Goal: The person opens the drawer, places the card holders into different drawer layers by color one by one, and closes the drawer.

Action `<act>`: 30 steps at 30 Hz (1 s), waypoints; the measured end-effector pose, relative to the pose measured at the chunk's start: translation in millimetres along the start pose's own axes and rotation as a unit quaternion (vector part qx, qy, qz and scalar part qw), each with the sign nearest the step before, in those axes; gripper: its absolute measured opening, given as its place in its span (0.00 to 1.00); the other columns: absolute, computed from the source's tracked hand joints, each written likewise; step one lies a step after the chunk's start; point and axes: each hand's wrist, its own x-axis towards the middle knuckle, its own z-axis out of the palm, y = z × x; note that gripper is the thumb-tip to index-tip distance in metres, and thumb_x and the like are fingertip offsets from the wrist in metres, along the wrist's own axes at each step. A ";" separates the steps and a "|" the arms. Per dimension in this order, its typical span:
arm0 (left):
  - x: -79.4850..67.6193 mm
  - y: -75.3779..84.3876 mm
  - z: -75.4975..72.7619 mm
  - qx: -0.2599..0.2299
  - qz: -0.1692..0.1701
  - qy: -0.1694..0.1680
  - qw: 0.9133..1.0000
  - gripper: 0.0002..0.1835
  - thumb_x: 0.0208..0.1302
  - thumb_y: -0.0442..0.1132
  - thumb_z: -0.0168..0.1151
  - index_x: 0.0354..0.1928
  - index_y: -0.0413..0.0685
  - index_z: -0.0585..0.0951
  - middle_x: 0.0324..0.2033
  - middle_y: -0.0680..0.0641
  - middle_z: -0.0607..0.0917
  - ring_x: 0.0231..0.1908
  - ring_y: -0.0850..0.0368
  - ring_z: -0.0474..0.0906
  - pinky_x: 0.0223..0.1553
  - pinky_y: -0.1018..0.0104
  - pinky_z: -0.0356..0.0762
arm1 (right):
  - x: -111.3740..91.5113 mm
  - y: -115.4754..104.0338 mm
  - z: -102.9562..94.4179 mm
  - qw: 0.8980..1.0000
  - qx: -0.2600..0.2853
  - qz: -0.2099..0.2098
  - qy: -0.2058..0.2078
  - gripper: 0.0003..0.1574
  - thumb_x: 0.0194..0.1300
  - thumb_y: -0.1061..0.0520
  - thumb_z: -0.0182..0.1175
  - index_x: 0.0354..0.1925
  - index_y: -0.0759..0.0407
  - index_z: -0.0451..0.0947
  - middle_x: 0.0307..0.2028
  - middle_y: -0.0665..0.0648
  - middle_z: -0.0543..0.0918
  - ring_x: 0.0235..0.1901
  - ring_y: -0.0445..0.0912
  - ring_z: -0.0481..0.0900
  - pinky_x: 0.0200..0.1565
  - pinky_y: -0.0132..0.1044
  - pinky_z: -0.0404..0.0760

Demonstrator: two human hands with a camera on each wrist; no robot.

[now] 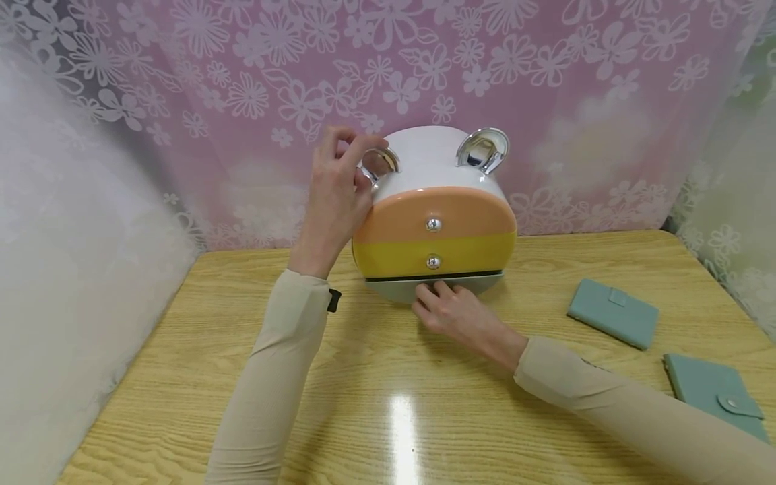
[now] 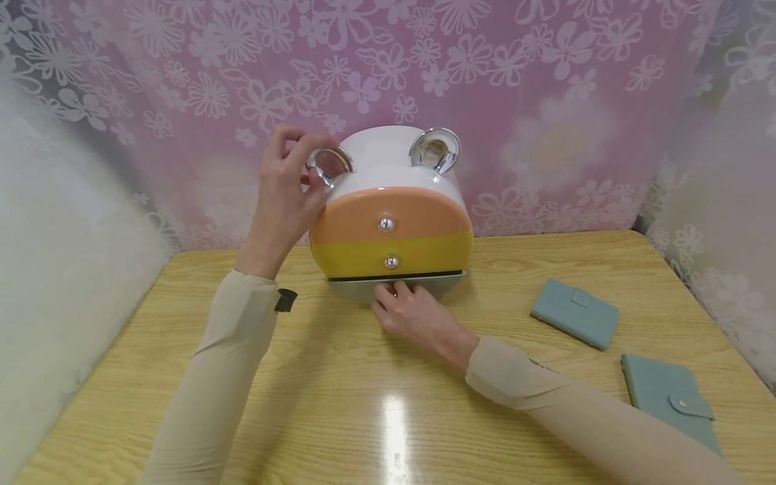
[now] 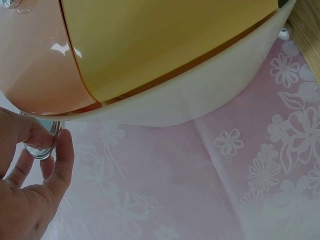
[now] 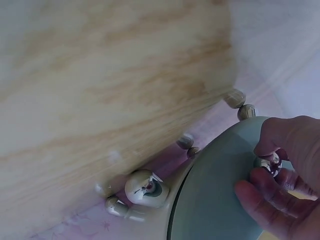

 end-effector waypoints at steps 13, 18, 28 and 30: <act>1.4 -0.5 0.9 0.005 -0.007 -0.003 1.000 0.23 0.63 0.24 0.54 0.55 0.53 0.83 0.52 0.41 0.73 0.48 0.44 0.71 0.57 0.54 0.73 | -1.0 -1.3 -2.0 1.000 -0.002 0.006 -0.017 0.33 0.80 0.71 0.26 0.33 0.59 0.77 0.37 0.56 0.76 0.37 0.52 0.77 0.20 0.29 0.75; 1.4 -0.4 1.4 0.003 -0.011 -0.003 1.000 0.23 0.63 0.24 0.54 0.55 0.53 0.83 0.52 0.41 0.73 0.48 0.45 0.71 0.57 0.54 0.73 | -1.5 -1.8 -2.5 1.000 0.002 0.004 -0.025 0.34 0.79 0.72 0.25 0.33 0.59 0.78 0.38 0.56 0.77 0.39 0.53 0.76 0.20 0.29 0.77; 1.0 0.3 0.8 0.005 -0.013 -0.005 1.000 0.23 0.64 0.24 0.54 0.55 0.53 0.83 0.53 0.42 0.73 0.48 0.45 0.71 0.56 0.55 0.73 | -0.7 -5.3 -1.5 0.999 -0.019 -0.002 -0.028 0.32 0.77 0.75 0.28 0.33 0.60 0.79 0.37 0.57 0.77 0.38 0.54 0.75 0.21 0.29 0.78; 0.9 0.3 0.7 0.005 -0.012 -0.005 1.000 0.23 0.64 0.24 0.54 0.55 0.53 0.83 0.53 0.41 0.73 0.48 0.45 0.71 0.56 0.54 0.73 | -0.5 -6.2 -2.0 0.999 -0.024 -0.002 -0.028 0.32 0.77 0.75 0.29 0.33 0.60 0.79 0.37 0.57 0.77 0.38 0.53 0.75 0.20 0.29 0.78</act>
